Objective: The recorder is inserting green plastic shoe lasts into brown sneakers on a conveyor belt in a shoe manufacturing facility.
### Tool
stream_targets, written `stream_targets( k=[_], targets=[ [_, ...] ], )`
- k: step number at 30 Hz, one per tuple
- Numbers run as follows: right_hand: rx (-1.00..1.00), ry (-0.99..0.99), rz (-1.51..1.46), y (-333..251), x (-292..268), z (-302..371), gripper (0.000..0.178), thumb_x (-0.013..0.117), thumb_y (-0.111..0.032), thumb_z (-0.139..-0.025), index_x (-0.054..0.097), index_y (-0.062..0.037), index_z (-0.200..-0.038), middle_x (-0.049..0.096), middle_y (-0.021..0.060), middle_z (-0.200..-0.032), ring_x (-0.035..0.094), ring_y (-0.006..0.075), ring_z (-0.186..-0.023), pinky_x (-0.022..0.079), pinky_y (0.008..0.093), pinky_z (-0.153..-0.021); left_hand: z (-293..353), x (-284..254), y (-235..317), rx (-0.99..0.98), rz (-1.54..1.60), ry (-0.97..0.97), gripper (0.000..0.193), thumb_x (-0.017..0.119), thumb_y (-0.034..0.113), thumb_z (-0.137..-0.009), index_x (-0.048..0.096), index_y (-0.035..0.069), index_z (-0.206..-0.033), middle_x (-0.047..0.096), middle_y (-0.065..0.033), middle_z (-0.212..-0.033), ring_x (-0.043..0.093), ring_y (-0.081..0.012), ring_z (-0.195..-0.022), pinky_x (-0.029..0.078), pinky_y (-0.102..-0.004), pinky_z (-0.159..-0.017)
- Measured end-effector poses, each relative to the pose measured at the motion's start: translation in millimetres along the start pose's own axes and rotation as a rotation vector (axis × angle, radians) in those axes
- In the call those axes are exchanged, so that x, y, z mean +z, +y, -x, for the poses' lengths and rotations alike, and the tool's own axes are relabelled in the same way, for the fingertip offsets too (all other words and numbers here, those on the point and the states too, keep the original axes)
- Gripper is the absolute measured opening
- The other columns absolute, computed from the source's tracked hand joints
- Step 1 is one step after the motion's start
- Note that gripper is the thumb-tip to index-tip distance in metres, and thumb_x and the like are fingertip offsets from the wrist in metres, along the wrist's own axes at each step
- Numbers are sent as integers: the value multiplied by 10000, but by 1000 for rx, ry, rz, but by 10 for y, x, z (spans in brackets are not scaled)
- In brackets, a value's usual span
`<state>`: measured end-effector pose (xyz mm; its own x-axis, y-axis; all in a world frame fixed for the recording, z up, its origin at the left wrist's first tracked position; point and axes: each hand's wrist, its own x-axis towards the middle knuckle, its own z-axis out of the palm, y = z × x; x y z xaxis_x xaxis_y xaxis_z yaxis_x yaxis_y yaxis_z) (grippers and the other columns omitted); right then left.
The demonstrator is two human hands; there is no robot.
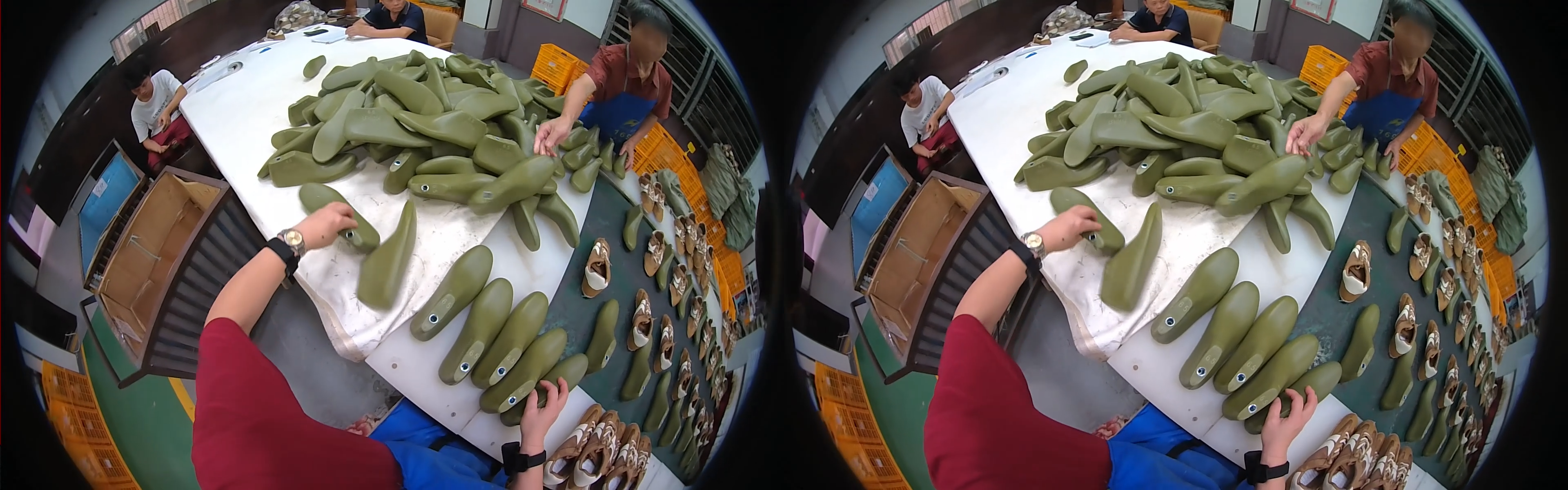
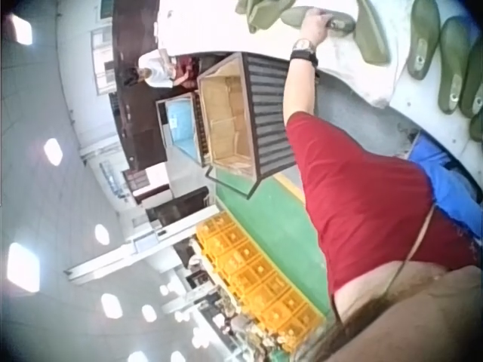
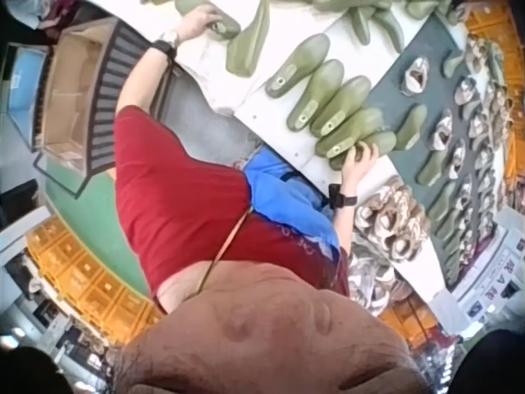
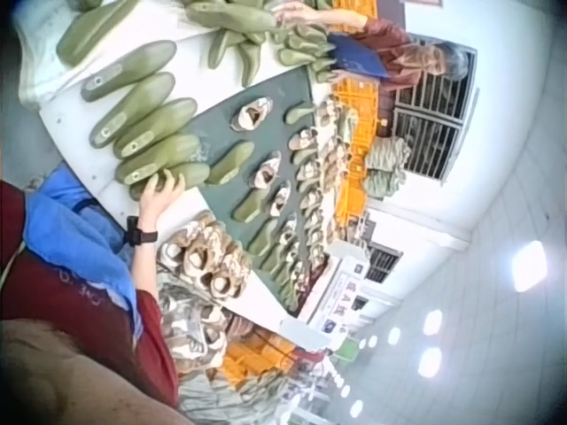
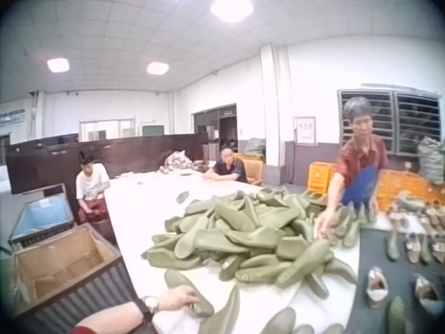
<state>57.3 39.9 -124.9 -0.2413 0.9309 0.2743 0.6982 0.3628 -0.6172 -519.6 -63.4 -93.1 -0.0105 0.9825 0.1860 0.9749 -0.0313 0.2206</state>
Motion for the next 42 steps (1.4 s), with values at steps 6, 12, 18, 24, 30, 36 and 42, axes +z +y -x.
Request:
stream_targets(
  k=[6,12,18,24,30,36,42],
  targets=[
    [-9,2,-4,-9,9,-3,248,648,-26,-750,583,-36,-989,433,214,-1299,405,394,-1232,309,447,-1053,283,-74,123,-278,278,12,423,602,-68,-709,651,47,-1113,550,-205,-1241,529,-303,-1167,439,-359,-967],
    [-3,24,-33,14,20,-1,244,652,-27,-751,586,-32,-985,436,214,-1294,402,396,-1232,302,449,-1056,299,337,506,-778,854,322,766,591,-12,-752,303,141,-1445,534,-157,-1258,559,-219,-1085,458,-308,-915],
    [-24,52,-28,-10,76,-20,237,659,-39,-753,593,-38,-981,448,216,-1272,395,400,-1227,303,463,-1050,219,506,1245,-658,825,257,827,561,-25,-733,235,156,-1470,471,-236,-1342,498,-318,-1215,414,-338,-984],
    [-35,75,-28,-22,82,-16,239,666,-58,-746,601,-48,-975,458,219,-1262,383,421,-1228,298,476,-1053,124,555,1371,-541,885,172,831,574,-16,-746,227,169,-1478,472,-208,-1344,513,-277,-1178,422,-331,-963],
    [-4,65,-64,-11,125,-12,254,664,-75,-750,598,-54,-994,443,222,-1282,361,439,-1245,283,498,-1067,140,654,1638,-610,1022,181,835,548,-77,-731,219,107,-1476,407,-160,-1386,414,-236,-1271,354,-303,-1037],
    [-36,89,-55,32,59,-18,289,662,-81,-757,584,-62,-1035,429,222,-1299,347,448,-1258,288,498,-1069,110,727,1716,-529,1044,199,818,574,-38,-770,191,85,-1481,332,-183,-1437,370,-261,-1306,321,-332,-1071],
    [-46,65,-89,21,64,-4,302,664,-87,-761,587,-65,-1052,433,212,-1309,353,437,-1262,301,482,-1065,323,944,1923,-580,546,575,866,700,203,-802,173,-70,-1432,287,-298,-1427,318,-382,-1320,266,-426,-1102]
  ],
)
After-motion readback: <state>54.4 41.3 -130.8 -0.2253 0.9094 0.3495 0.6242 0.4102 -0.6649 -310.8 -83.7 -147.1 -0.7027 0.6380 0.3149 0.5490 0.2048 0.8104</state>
